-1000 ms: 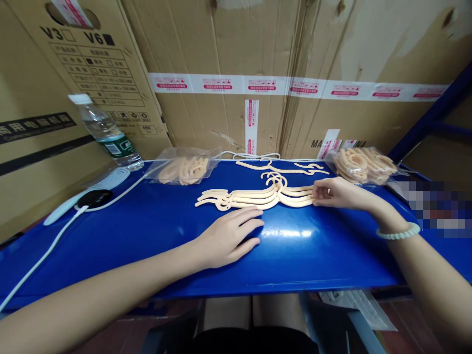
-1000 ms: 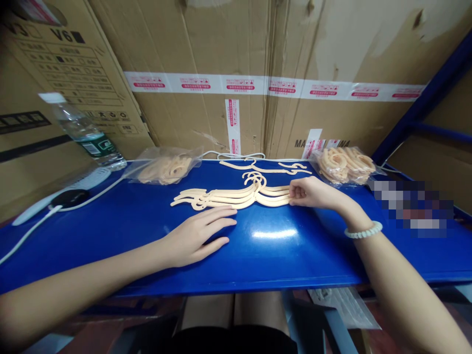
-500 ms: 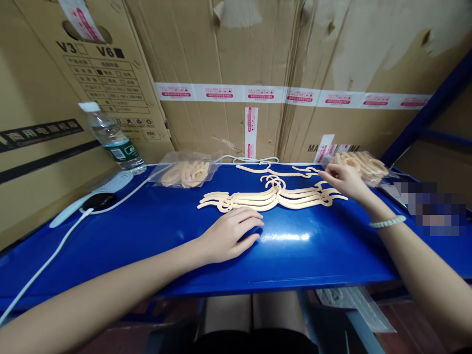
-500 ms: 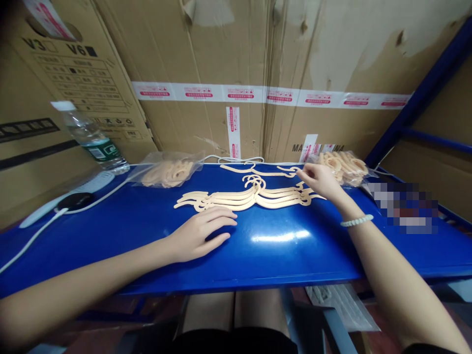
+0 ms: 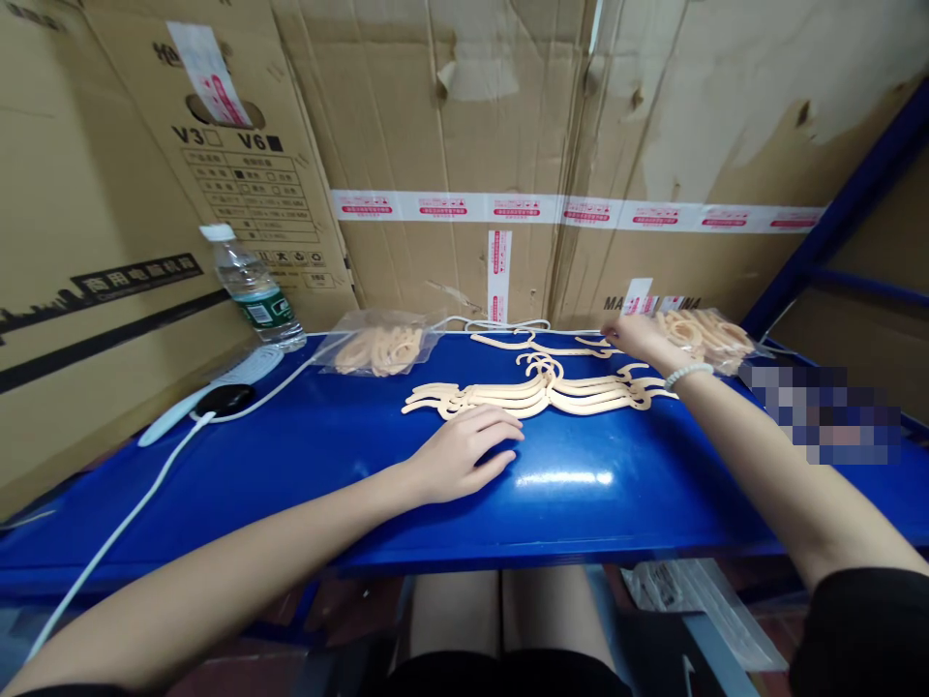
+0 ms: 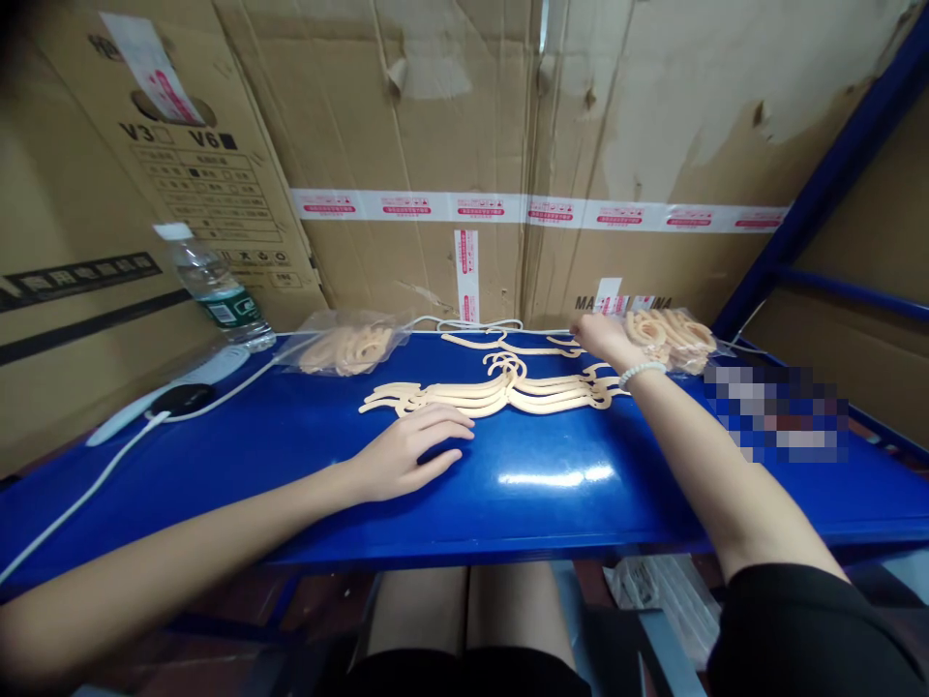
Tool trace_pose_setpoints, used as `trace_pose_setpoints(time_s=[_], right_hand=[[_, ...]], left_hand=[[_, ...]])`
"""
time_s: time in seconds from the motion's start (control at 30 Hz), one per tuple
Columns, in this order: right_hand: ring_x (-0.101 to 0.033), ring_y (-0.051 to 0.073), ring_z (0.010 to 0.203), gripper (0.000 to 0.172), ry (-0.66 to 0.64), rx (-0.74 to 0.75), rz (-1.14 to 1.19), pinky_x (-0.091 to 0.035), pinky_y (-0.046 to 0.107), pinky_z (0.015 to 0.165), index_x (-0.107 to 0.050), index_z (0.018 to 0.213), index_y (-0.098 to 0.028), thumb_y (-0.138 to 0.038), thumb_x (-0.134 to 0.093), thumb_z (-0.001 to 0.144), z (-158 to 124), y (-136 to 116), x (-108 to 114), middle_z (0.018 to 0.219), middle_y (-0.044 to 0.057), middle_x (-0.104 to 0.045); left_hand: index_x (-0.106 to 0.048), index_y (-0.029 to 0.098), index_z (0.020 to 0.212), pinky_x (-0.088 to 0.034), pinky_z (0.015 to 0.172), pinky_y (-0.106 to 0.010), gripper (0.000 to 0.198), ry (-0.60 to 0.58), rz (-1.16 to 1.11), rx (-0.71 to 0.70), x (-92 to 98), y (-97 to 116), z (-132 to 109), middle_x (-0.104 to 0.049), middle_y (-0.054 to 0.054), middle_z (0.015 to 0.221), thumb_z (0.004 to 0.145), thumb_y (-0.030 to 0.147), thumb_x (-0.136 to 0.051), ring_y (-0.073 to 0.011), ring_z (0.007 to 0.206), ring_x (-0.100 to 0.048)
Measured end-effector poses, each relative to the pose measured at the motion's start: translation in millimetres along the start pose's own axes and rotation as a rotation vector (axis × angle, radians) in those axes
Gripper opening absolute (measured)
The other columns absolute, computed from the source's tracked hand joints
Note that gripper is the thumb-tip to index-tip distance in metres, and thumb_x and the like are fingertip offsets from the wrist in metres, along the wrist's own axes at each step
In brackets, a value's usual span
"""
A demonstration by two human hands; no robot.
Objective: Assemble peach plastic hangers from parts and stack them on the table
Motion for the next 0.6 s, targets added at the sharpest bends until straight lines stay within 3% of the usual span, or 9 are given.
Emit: trace_pose_setpoints(time_s=[0.27, 0.4, 0.6], right_hand=[[-0.071, 0.030, 0.106, 0.027, -0.086, 0.015, -0.087, -0.052, 0.033, 0.089, -0.077, 0.112, -0.011, -0.018, -0.062, 0.091, 18, -7, -22, 0.110, 0.022, -0.075], [-0.072, 0.025, 0.101, 0.022, -0.083, 0.016, -0.094, -0.054, 0.037, 0.089, -0.074, 0.108, -0.009, -0.021, -0.063, 0.093, 20, -8, -29, 0.105, 0.018, -0.076], [-0.071, 0.031, 0.100, 0.019, 0.040, 0.075, -0.015, -0.053, 0.035, 0.085, -0.078, 0.092, -0.008, -0.010, -0.059, 0.088, 13, -17, -12, 0.100, 0.024, -0.075]], left_hand=[[-0.068, 0.019, 0.111, -0.050, 0.100, -0.046, 0.021, 0.030, -0.021, -0.015, 1.6, 0, 2, -0.071, -0.014, 0.115, 0.095, 0.020, -0.056, -0.0284, 0.113, -0.065], [-0.067, 0.018, 0.111, -0.051, 0.099, -0.044, 0.019, 0.032, 0.014, -0.040, 0.3, 1, 2, -0.071, -0.013, 0.115, 0.097, 0.021, -0.054, -0.0259, 0.112, -0.065], [-0.066, 0.018, 0.111, -0.051, 0.100, -0.042, 0.018, 0.051, -0.001, -0.044, 1.8, 0, 2, -0.071, -0.012, 0.115, 0.097, 0.020, -0.055, -0.0245, 0.111, -0.065]])
Point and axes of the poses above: each hand's wrist, its own z-axis towards the middle knuckle, its own x-axis out of the back of the hand, y = z × x, the point moved 7 cm from there along z, towards the middle knuckle
